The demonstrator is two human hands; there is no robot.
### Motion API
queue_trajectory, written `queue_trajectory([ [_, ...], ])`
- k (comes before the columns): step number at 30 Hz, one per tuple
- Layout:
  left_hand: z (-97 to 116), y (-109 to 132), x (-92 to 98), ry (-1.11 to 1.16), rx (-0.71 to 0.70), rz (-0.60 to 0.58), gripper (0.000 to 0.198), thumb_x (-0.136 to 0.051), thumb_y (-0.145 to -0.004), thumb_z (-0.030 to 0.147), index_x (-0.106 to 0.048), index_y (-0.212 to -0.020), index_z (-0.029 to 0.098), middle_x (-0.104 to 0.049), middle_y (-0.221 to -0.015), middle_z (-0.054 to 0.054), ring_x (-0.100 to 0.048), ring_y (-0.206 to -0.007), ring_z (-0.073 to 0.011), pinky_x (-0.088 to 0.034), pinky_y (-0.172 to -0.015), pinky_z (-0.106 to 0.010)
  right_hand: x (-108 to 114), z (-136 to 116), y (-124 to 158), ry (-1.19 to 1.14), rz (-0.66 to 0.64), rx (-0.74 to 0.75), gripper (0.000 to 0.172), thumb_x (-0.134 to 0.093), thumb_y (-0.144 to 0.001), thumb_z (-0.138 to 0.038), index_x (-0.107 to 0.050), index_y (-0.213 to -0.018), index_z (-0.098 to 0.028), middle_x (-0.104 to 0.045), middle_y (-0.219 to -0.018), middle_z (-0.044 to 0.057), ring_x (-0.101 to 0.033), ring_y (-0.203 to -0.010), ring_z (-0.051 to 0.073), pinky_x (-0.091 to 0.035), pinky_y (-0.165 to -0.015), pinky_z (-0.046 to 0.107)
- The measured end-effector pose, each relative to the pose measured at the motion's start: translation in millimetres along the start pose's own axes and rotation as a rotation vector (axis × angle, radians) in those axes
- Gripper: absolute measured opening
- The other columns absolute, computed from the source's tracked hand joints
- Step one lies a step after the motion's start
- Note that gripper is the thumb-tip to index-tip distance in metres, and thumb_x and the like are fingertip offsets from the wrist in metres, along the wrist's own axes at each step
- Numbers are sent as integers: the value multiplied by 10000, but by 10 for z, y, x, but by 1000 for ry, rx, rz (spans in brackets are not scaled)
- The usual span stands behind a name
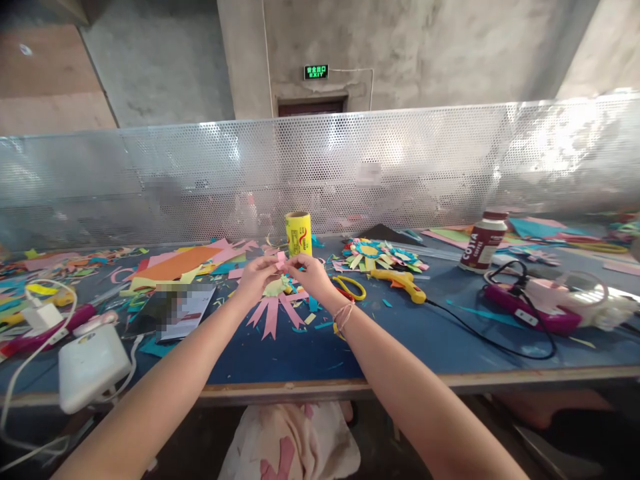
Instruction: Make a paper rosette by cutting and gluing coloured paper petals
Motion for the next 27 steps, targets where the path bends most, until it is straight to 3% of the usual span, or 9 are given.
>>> queue_trajectory([
  [14, 15, -7, -15, -18, -10, 7, 202, -732, -589, 260, -664, -746, 153, -657, -722, -11, -613, -645, -115, -515, -690, -282, -39, -47, 32, -177, 35, -124, 348, -646, -671, -515, -548, -696, -182, -489, -576, -35, -443, -532, 92, -368, -513, 241],
  [27, 31, 17, -28, -69, -8, -13, 174, -701, -629, 273, -678, -760, 161, -666, -733, -21, -626, -671, -130, -508, -690, -282, -31, -40, 35, -130, 25, -153, 342, -629, -683, -509, -550, -673, -176, -509, -564, -23, -445, -528, 97, -356, -504, 246],
])
Point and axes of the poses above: each hand's wrist, its own y-axis away from the middle knuckle, its own x-axis out of the back of the hand, z = x × y, the point moved 4 cm from there along -y, towards the middle knuckle
